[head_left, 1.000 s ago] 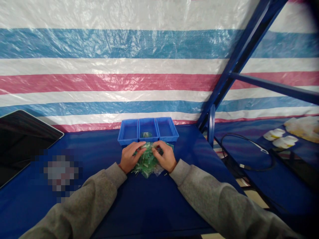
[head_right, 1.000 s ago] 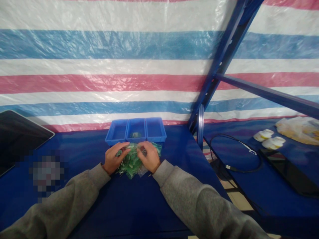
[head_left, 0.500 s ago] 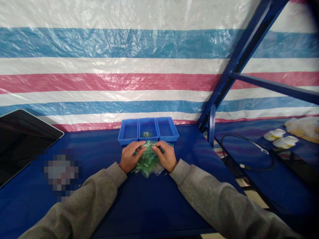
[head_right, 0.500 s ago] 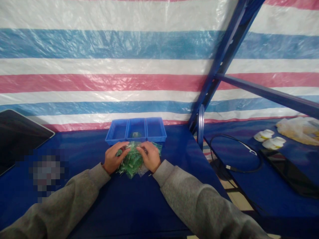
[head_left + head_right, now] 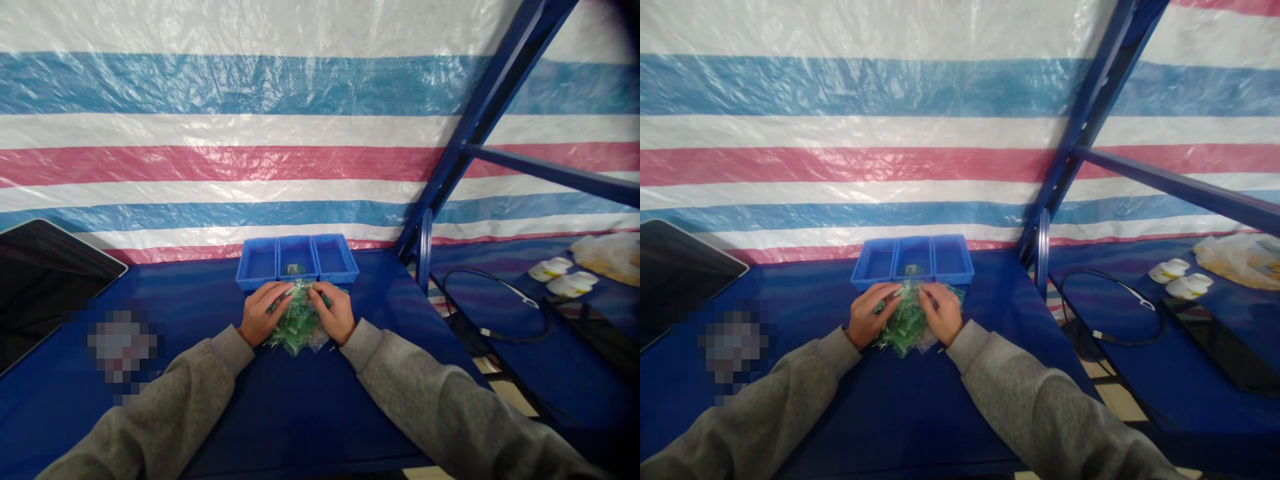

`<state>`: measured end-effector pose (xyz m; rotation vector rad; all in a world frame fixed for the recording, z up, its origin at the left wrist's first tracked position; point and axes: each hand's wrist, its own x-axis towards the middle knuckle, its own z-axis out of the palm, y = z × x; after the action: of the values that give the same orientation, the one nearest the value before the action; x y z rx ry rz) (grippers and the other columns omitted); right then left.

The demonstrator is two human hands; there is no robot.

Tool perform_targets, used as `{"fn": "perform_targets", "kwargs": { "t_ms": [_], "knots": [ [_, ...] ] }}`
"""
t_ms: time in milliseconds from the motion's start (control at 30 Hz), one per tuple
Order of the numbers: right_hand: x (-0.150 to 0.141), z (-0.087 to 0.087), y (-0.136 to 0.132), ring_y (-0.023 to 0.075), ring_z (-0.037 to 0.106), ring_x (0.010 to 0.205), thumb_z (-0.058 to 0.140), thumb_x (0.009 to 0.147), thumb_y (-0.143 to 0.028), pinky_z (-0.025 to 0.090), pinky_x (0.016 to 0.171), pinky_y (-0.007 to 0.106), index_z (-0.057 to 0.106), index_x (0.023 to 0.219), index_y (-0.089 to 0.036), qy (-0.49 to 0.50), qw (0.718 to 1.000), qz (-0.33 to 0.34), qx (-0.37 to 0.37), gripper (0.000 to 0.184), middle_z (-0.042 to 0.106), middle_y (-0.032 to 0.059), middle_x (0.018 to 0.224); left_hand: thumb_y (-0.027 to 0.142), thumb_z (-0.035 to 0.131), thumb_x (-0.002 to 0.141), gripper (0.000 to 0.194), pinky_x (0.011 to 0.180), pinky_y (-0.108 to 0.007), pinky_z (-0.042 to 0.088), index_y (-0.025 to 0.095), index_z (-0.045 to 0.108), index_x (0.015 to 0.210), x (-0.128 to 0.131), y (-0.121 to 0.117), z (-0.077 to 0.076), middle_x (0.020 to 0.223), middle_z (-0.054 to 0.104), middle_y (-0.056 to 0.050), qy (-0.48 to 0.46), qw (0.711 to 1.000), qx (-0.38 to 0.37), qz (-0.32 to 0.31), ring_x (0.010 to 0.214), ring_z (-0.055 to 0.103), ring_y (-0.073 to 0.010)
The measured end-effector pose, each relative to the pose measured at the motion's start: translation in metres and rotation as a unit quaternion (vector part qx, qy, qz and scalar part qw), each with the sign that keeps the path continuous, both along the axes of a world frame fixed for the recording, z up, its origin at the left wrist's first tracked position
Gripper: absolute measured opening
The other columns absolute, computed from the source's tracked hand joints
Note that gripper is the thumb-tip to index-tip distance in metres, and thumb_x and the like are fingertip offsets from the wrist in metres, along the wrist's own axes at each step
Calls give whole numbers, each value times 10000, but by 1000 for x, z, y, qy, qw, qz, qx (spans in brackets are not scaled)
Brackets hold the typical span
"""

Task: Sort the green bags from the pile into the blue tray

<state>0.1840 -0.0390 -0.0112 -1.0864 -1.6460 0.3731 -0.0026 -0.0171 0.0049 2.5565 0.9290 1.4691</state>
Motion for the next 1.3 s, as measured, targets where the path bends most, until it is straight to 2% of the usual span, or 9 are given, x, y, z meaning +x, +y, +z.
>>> {"fn": "perform_targets", "kwargs": {
  "t_ms": [233, 467, 700, 1033, 1300],
  "knots": [
    [0, -2, 1, 179, 606, 815, 411, 900, -305, 460, 773, 302, 633, 941, -187, 8, 1000, 8, 4, 254, 663, 64, 883, 197, 556, 841, 257, 725, -257, 543, 163, 602, 1092, 0, 0, 2, 1007, 634, -80, 0, 1000, -5, -10, 783, 615, -122],
    [0, -1, 0, 169, 600, 775, 426, 897, -305, 448, 734, 279, 620, 898, -179, 12, 1000, -10, -7, 231, 656, 50, 843, 170, 571, 826, 313, 800, -296, 541, 177, 581, 1139, -1, -1, 0, 1067, 618, -87, 9, 1000, -2, -9, 897, 615, -157],
    [0, 0, 0, 149, 566, 669, 433, 890, -328, 432, 658, 264, 608, 827, -181, 7, 1000, -22, -5, 237, 619, 24, 727, 284, 591, 820, 412, 872, -351, 525, 192, 528, 1217, -2, 2, -2, 1168, 571, -109, 64, 998, 9, -7, 1018, 583, -209],
    [0, 0, 0, 128, 507, 589, 466, 868, -386, 405, 607, 243, 538, 673, -191, -2, 1000, -26, -9, 285, 549, -7, 623, 256, 535, 857, 377, 803, -320, 543, 219, 516, 1232, 0, 5, -4, 1138, 573, -98, 68, 997, 23, -10, 976, 582, -187],
    [0, 0, 0, 127, 494, 586, 422, 895, -388, 379, 594, 240, 527, 654, -192, -6, 1000, -25, -7, 327, 524, -11, 601, 252, 499, 878, 335, 812, -327, 520, 209, 541, 1208, -3, 5, -5, 1075, 601, -98, 82, 996, 26, -8, 921, 587, -172]
  ]
}}
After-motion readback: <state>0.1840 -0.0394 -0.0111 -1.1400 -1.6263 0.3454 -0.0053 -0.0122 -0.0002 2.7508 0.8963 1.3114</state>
